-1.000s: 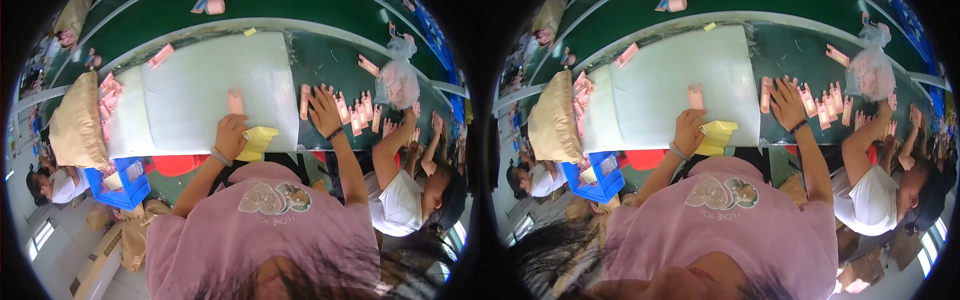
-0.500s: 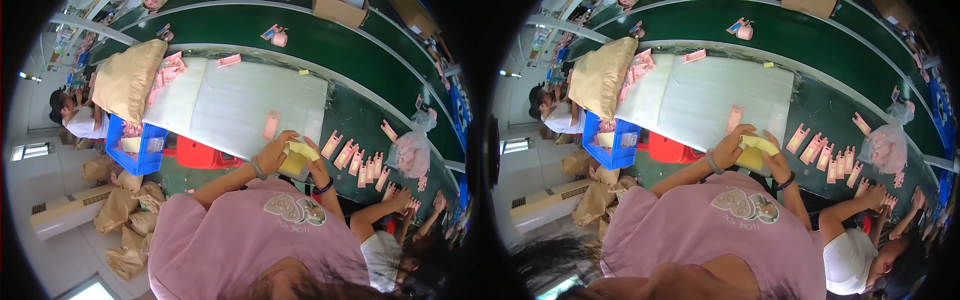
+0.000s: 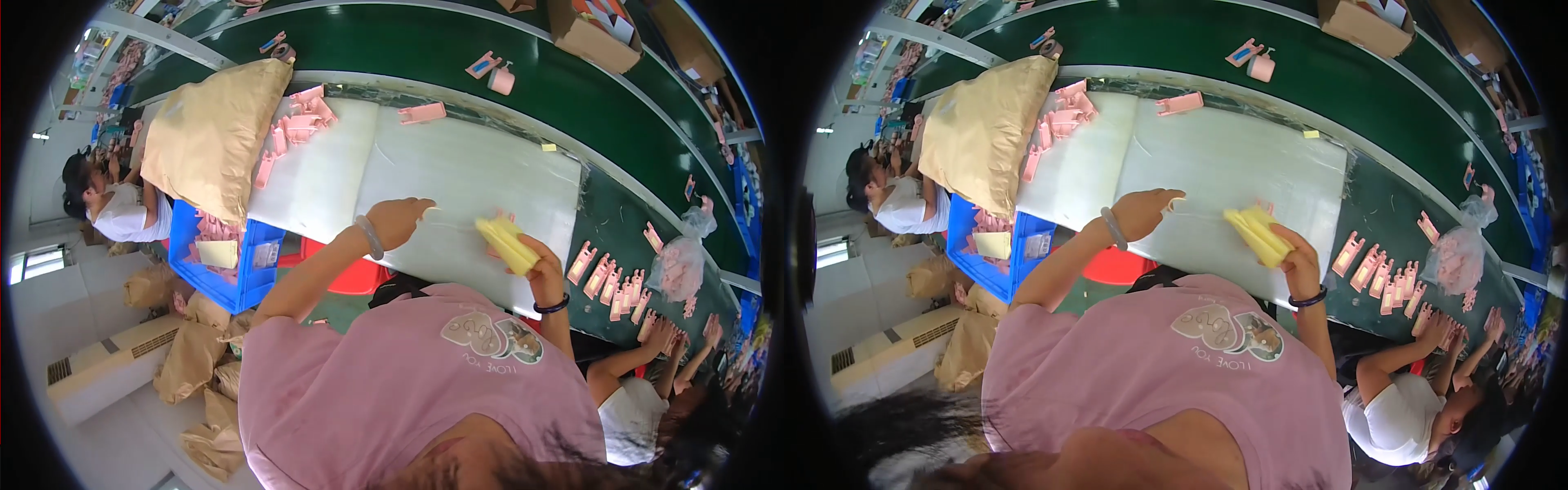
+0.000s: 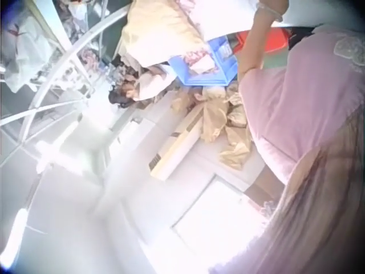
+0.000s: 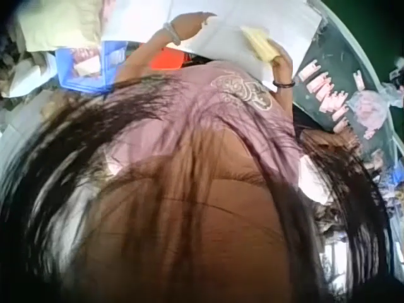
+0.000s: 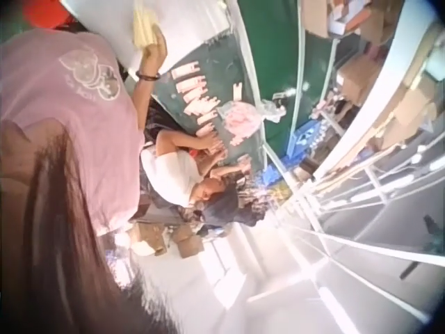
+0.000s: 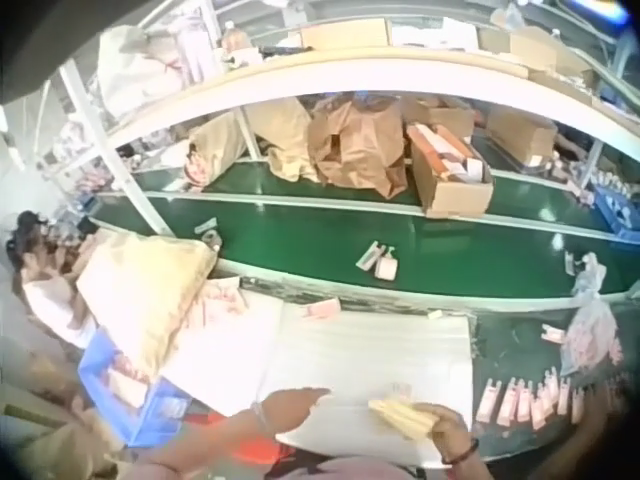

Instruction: The person sticks adhesive strips onto plastic parts and assembles components by hand and with a small tool. Afterwards, the person retrieves additional plastic parts from a bag, lines them up on the table, and gets another pack of adhesive strips from an upper shelf.

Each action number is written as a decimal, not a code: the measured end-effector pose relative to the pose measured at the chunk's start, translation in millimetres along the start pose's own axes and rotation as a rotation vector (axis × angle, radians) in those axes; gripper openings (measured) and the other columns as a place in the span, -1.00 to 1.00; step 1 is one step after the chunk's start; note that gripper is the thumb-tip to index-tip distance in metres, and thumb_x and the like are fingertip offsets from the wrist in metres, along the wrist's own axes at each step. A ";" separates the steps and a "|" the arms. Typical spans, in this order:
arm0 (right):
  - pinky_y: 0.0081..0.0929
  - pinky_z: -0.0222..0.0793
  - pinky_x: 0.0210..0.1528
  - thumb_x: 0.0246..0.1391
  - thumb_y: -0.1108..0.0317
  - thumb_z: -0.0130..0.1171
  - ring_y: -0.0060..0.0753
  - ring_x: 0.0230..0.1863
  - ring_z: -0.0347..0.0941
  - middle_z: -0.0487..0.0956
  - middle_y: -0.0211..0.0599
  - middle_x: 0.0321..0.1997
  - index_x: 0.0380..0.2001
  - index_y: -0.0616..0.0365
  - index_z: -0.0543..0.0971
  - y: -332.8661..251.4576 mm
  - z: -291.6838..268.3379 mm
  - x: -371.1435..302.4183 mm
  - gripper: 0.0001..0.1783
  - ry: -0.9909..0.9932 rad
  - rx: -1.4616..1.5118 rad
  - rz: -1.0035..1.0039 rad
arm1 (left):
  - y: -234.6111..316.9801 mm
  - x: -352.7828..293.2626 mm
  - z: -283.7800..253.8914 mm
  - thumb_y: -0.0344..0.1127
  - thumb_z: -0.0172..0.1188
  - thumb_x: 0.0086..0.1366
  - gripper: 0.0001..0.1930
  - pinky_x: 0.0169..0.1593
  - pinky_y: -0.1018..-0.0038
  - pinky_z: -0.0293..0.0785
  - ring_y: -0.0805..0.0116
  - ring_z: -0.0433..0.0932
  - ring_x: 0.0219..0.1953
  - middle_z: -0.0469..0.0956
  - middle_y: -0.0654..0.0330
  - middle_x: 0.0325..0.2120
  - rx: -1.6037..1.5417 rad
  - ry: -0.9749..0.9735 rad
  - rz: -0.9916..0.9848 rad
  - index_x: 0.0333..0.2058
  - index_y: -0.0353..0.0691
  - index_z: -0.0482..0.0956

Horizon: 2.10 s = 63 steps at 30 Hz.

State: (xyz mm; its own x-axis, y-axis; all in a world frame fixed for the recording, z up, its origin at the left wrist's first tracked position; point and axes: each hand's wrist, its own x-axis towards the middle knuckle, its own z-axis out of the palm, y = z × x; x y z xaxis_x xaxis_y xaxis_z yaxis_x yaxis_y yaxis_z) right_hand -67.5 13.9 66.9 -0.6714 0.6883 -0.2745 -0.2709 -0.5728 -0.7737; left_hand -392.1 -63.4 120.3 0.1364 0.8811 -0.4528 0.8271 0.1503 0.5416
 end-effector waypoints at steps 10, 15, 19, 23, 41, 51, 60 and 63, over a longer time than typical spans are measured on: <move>-0.51 0.34 -0.14 -0.06 0.41 0.29 -0.49 -0.16 0.41 0.49 -0.30 -0.16 -0.15 0.23 0.55 31.6 149.6 125.1 -0.65 -0.245 -0.794 -0.062 | -38.6 29.0 -70.9 -0.19 0.22 -0.14 -0.75 -0.27 0.44 0.36 0.33 0.42 -0.24 0.41 0.33 -0.40 0.515 0.419 0.688 -0.41 -0.07 0.50; -0.53 0.36 -0.37 0.05 0.46 0.18 -0.44 -0.41 0.46 0.50 -0.28 -0.39 -0.33 0.26 0.56 32.4 151.4 153.3 -0.89 -0.117 -0.997 -0.291 | -132.1 84.4 -169.3 -0.27 0.21 0.00 -0.61 0.00 0.25 0.39 0.13 0.44 -0.04 0.48 0.15 -0.16 0.271 -0.149 0.442 -0.12 -0.10 0.53; -0.69 0.34 -0.47 0.13 0.48 0.09 -0.65 -0.46 0.42 0.51 -0.39 -0.44 -0.32 0.29 0.58 17.5 124.1 145.9 -0.88 0.214 -0.684 -0.039 | -280.4 176.0 -258.1 -0.34 0.02 0.15 -0.76 -0.11 0.24 0.47 0.01 0.52 -0.15 0.54 -0.01 -0.18 0.327 0.537 0.256 -0.21 -0.16 0.57; -0.72 0.30 -0.49 0.13 0.50 0.08 -0.68 -0.56 0.38 0.51 -0.49 -0.52 -0.31 0.22 0.56 8.4 119.9 155.3 -0.91 0.225 -0.466 0.169 | -543.3 109.1 -353.2 -0.14 0.05 0.23 -0.73 -0.07 0.27 0.44 0.14 0.55 -0.13 0.55 0.14 -0.13 1.020 0.655 -0.397 -0.16 -0.09 0.54; -0.62 0.36 -0.57 0.20 0.14 0.00 -0.60 -0.62 0.44 0.53 -0.38 -0.55 -0.28 0.13 0.58 -67.7 97.1 280.1 -0.69 0.122 -0.984 0.223 | -555.7 176.8 -355.2 -0.33 0.19 0.00 -0.67 0.00 0.44 0.34 0.27 0.51 -0.21 0.54 0.10 -0.31 -0.390 0.936 -0.251 -0.21 -0.31 0.51; -0.42 0.35 0.08 0.28 0.04 -0.12 -0.31 -0.05 0.48 0.54 -0.07 -0.10 0.01 0.38 0.40 -7.4 159.9 310.2 -0.46 0.176 0.026 0.249 | -146.8 123.0 -154.0 -0.54 0.21 -0.25 -0.37 -0.07 0.41 0.44 0.19 0.44 -0.06 0.40 0.10 -0.08 -0.426 0.467 0.618 -0.04 -0.16 0.42; -0.60 0.35 -0.13 0.31 0.25 -0.15 -0.55 -0.22 0.46 0.57 -0.26 -0.24 -0.19 0.29 0.50 -10.3 129.8 184.5 -0.67 0.006 -0.199 0.183 | -77.9 73.4 -68.9 -0.48 0.19 -0.07 -0.30 0.09 0.30 0.31 0.08 0.31 0.08 0.34 -0.01 0.06 -0.562 0.423 0.418 0.15 -0.19 0.27; -0.60 0.32 -0.09 0.31 0.25 -0.15 -0.57 -0.19 0.44 0.57 -0.32 -0.25 -0.12 0.27 0.51 -21.6 132.6 157.8 -0.67 -0.157 -0.327 0.317 | -71.9 89.3 -74.6 -0.52 0.14 -0.07 -0.27 0.23 0.29 0.13 0.06 0.21 0.19 0.24 -0.01 0.15 -0.527 0.524 0.451 0.19 -0.20 0.22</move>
State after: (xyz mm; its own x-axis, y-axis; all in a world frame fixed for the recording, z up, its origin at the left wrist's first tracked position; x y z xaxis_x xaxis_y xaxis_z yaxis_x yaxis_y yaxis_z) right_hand -259.0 75.9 116.0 -0.7889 0.4123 -0.4557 0.1783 -0.5562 -0.8117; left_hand -480.1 38.0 93.7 0.0149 0.9800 0.1986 0.3766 -0.1895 0.9068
